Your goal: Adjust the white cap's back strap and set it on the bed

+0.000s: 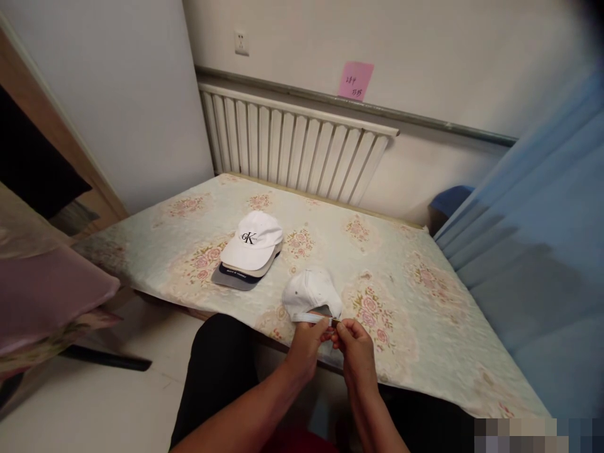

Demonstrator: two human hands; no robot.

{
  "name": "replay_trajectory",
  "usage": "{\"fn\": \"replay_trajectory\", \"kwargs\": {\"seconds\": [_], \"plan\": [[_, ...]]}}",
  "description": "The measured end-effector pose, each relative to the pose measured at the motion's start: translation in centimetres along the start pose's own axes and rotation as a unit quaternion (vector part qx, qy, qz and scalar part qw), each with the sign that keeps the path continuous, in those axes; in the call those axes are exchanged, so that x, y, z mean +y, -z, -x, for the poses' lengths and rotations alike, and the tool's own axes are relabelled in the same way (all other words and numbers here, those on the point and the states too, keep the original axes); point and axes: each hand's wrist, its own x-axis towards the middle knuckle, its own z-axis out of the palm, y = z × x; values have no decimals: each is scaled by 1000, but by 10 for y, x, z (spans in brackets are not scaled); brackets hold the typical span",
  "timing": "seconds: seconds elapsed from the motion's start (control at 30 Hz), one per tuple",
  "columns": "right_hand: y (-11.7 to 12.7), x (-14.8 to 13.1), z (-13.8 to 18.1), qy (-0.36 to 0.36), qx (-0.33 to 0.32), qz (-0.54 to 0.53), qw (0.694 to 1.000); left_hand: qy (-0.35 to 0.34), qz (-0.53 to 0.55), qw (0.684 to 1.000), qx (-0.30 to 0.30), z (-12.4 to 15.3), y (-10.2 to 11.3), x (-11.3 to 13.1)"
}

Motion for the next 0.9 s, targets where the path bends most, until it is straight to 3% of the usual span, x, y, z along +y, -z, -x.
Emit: {"fn": "replay_trajectory", "kwargs": {"seconds": [0.4,0.9], "plan": [[1,2,-2,-45,-43,-54,997,28,3,999,-35,-9,14,-2],[0,-3,2,-66,-85,-94,990,33,-3,998,-48,0,8,4]]}}
